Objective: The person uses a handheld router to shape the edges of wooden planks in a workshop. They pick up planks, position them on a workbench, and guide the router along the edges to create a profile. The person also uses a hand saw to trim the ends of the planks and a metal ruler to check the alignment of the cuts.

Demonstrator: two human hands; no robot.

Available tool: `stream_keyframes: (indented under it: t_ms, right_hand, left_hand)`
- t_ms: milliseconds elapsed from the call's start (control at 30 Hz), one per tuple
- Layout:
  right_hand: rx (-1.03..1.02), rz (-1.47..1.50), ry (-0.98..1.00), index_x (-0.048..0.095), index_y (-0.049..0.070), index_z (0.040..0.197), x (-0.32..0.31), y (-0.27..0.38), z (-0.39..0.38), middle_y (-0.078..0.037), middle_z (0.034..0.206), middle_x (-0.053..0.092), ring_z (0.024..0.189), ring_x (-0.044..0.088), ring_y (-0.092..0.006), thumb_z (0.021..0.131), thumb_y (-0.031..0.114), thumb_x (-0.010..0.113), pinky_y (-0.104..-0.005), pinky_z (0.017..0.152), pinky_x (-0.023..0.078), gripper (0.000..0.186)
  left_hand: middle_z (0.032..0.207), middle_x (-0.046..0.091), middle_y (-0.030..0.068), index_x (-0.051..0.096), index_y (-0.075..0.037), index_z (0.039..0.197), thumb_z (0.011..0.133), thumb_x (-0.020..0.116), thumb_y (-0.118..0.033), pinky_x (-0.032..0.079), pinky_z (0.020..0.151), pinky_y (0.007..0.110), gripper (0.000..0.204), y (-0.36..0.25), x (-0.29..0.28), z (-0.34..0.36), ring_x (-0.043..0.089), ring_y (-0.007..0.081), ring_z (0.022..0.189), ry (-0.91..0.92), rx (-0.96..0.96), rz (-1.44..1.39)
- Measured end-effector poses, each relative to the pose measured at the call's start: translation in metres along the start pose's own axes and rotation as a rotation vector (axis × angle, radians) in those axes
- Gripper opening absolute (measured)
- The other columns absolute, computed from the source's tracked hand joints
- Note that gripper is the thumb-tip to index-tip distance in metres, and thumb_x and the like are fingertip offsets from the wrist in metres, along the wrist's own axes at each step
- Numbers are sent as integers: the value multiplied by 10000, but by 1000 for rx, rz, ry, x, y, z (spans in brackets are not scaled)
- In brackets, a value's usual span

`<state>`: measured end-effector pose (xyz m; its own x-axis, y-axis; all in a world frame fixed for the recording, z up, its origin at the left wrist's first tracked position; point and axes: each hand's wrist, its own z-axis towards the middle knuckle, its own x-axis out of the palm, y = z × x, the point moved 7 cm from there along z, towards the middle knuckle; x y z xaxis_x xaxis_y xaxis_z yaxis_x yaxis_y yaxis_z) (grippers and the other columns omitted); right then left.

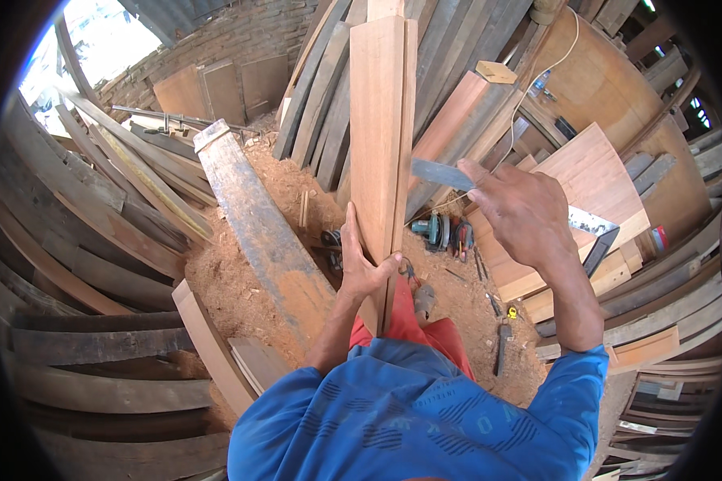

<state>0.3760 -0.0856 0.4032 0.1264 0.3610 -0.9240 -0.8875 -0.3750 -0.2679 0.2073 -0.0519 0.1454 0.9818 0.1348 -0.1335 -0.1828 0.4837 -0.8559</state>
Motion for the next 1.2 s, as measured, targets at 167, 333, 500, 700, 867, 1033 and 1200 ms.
stream_keyframes:
  t_ms: [167, 333, 500, 700, 867, 1033, 1200]
  right_hand:
    - [-6, 27, 25, 615, 155, 1295, 2, 5, 5, -85, 805, 636, 748, 671, -312, 972, 254, 595, -451, 630, 510, 338]
    - [-7, 40, 7, 624, 143, 1255, 0, 5, 4, -91, 786, 638, 710, 671, -325, 964, 246, 609, -452, 596, 509, 310]
    - [-12, 44, -26, 629, 136, 1250, -1, 3, 0, -92, 771, 640, 693, 678, -320, 959, 247, 618, -447, 584, 516, 312]
    - [1, 32, -17, 642, 126, 1236, 3, -1, -1, -97, 763, 640, 683, 680, -321, 955, 255, 624, -447, 577, 519, 310]
    - [3, 42, -28, 646, 114, 1229, 3, -1, 0, -107, 789, 659, 713, 693, -331, 954, 245, 619, -453, 595, 531, 305]
    - [28, 12, -5, 659, 114, 1214, 5, -2, 1, -110, 805, 672, 736, 701, -337, 951, 242, 620, -457, 618, 544, 295]
    - [35, -5, -1, 670, 122, 1195, 9, -7, 3, -110, 800, 677, 741, 699, -338, 947, 250, 624, -457, 624, 545, 283]
  left_hand:
    - [1410, 393, 273, 88, 106, 1570, 656, 820, -285, 332, 1136, 468, 1234, 3, 1, 0, 426, 369, 1325, 20, -28, -99]
    - [1518, 318, 290, 61, 97, 1576, 673, 796, -290, 282, 1187, 466, 1228, 6, 4, -1, 350, 382, 1430, 63, -46, -218]
    - [1545, 287, 289, 41, 92, 1578, 672, 786, -275, 272, 1197, 463, 1229, 8, 9, -2, 332, 385, 1448, 98, -86, -296]
    - [1485, 333, 279, 64, 89, 1577, 661, 807, -265, 306, 1170, 464, 1231, 1, 10, -1, 383, 378, 1388, 78, -39, -136]
    - [1571, 257, 260, 53, 75, 1583, 667, 782, -228, 281, 1196, 450, 1210, -2, 13, -5, 327, 346, 1455, 81, -78, -113]
    - [1527, 296, 257, 67, 73, 1581, 651, 813, -192, 289, 1187, 458, 1221, -9, 10, -7, 340, 356, 1426, 45, -71, -1]
    - [1427, 363, 245, 81, 76, 1575, 636, 854, -211, 316, 1151, 471, 1249, -17, 7, -11, 374, 372, 1348, -7, -84, 134]
